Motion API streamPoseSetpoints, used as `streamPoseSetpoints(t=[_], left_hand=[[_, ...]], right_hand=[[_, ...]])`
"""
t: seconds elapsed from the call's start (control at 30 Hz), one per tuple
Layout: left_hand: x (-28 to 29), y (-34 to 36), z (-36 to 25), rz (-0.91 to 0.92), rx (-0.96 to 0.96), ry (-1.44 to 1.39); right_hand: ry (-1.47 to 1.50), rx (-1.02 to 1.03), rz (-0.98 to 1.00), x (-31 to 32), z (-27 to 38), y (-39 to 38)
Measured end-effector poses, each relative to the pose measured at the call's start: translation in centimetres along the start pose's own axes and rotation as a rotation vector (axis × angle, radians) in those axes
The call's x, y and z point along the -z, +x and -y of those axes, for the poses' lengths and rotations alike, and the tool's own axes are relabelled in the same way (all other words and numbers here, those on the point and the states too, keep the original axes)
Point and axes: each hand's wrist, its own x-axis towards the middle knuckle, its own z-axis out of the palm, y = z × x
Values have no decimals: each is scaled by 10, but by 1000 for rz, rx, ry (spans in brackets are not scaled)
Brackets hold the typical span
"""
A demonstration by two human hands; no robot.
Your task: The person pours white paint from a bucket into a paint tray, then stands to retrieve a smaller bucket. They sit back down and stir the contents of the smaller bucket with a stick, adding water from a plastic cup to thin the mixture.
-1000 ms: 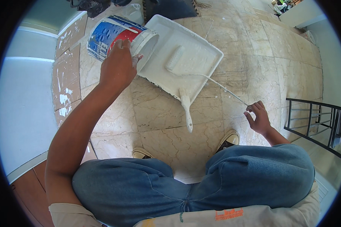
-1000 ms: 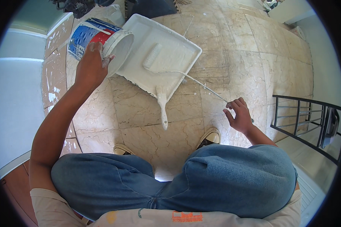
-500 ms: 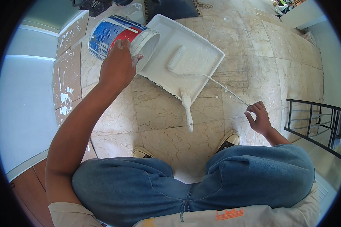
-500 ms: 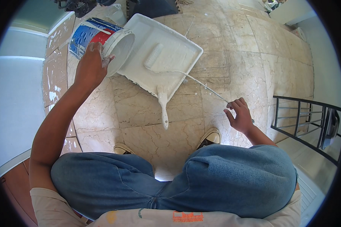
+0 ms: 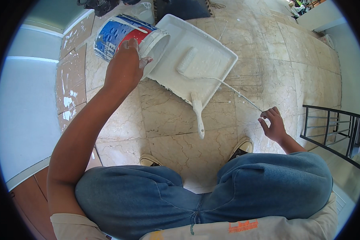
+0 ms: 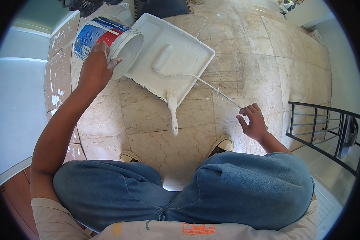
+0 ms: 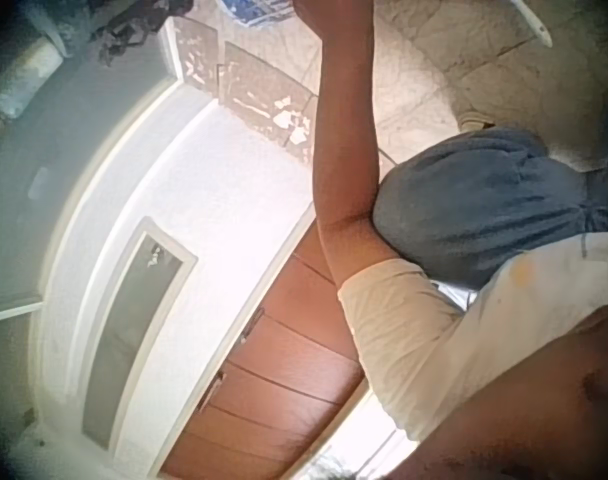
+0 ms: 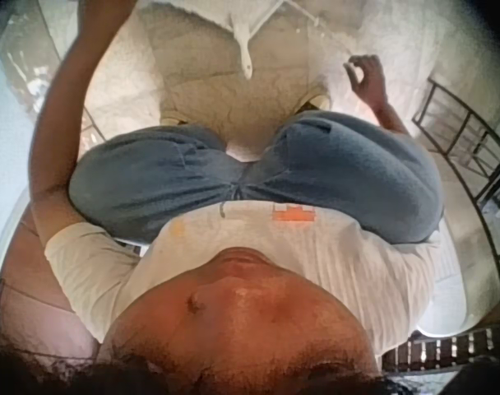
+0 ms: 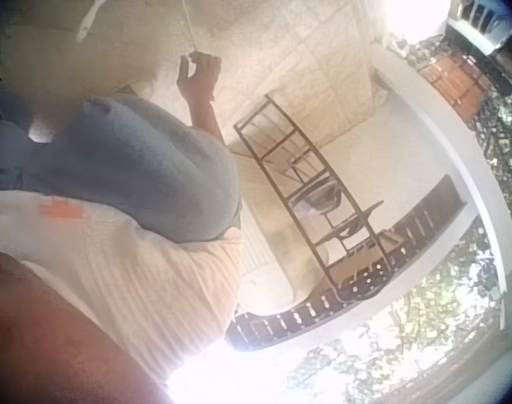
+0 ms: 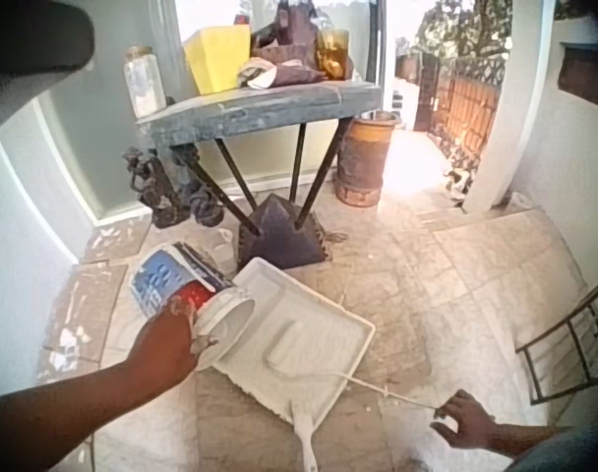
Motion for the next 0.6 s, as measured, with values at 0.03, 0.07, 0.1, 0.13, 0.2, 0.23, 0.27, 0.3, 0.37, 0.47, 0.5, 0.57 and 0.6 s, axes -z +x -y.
streamPoseSetpoints(t=[0.03,0.07,0.1,0.13,0.2,0.23,0.27,0.3,0.37,0.47,0.5,0.57,0.6], left_hand=[[-1,-1,1,-18,-7,4],[-1,-1,1,-19,-7,6],[-1,-1,1,-19,-6,7],[-1,-1,1,-19,-6,9],[0,-1,0,-3,0,-4],[0,-1,0,4,3,-10],[1,-1,-1,-6,6,-33],[1,-1,-1,-15,8,-55],[1,-1,-1,-17,10,-76],[-1,-1,1,-40,-7,-77],[-5,-1,4,-80,-24,-77],[-10,-1,8,-114,-34,-83],[-10,-1,7,-107,-28,-90]], right_hand=[[-1,2,1,0,0,0],[-2,3,1,0,0,0],[-3,3,2,0,0,0],[-5,4,4,0,1,0],[-6,1,7,0,1,0],[-6,-2,8,0,1,0],[-6,-5,10,0,1,0],[-8,-2,8,-1,1,0],[-11,4,4,-1,0,0],[6,-17,-28,-2,0,-1],[12,-22,-30,-2,0,-1],[25,-34,-34,-3,-2,-1],[-8,-29,-69,-2,-1,0]])
